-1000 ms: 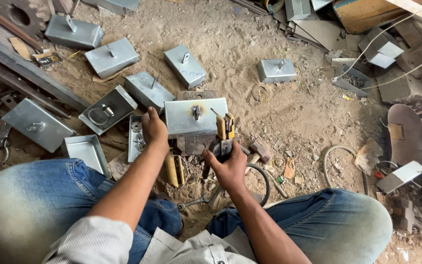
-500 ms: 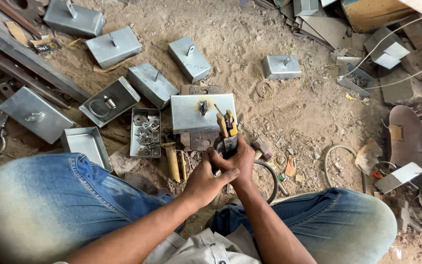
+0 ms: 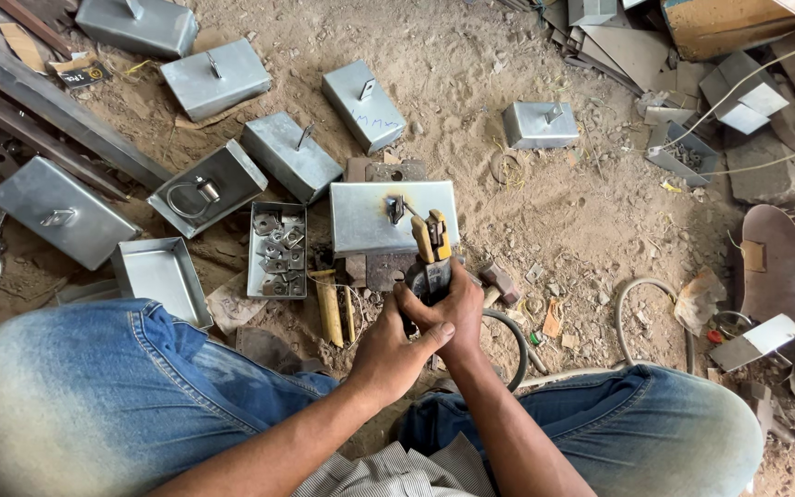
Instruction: The person assembles metal boxes by hand and using tools. They hammer metal components into place, fit metal lids and latches, and use a welder to secure the joints while working on the floor.
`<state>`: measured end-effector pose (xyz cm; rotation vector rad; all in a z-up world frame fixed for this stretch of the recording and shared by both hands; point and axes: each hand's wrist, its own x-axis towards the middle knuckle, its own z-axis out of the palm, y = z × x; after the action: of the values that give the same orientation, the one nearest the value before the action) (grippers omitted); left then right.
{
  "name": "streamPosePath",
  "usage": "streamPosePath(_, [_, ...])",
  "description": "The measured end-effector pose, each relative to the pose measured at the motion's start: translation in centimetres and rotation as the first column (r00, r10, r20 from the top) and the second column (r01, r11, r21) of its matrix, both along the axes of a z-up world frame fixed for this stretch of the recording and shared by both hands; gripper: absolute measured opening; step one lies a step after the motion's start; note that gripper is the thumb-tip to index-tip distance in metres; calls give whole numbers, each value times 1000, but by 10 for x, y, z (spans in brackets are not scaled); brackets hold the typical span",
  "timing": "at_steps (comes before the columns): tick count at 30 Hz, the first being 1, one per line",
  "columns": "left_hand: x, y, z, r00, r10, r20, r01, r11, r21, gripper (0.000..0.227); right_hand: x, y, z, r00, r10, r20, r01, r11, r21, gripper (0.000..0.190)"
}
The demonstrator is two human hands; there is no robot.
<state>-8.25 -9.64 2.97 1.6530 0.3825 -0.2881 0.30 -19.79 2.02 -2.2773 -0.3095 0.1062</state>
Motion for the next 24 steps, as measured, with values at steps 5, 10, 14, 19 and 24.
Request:
streamPosePath(5, [4,4,8,999,5,-35,-5,1000,-4,83,1,3,0,1000,-13,6,13,1000,-2,50])
streamPosePath(10, [4,4,5,993,-7,-120,4,1000,-25,84,1,3,-2,1000,0,29,0,1000,-2,49])
streamPosePath(14, [3,2,-4,999,2,-44,-2,1000,10,86,2,4,-2,1000,-6,5,6,1000,-15,50])
streamPosePath(19, [3,2,-6,999,6,-43,-6,1000,-2,83,1,2,-3,1000,-1,18,1,1000,-22,50])
streamPosePath(24, [2,3,6,998,10,-69,-11,1000,-12,83,-1,1,-4,999,-25,39,24,1000,19,49])
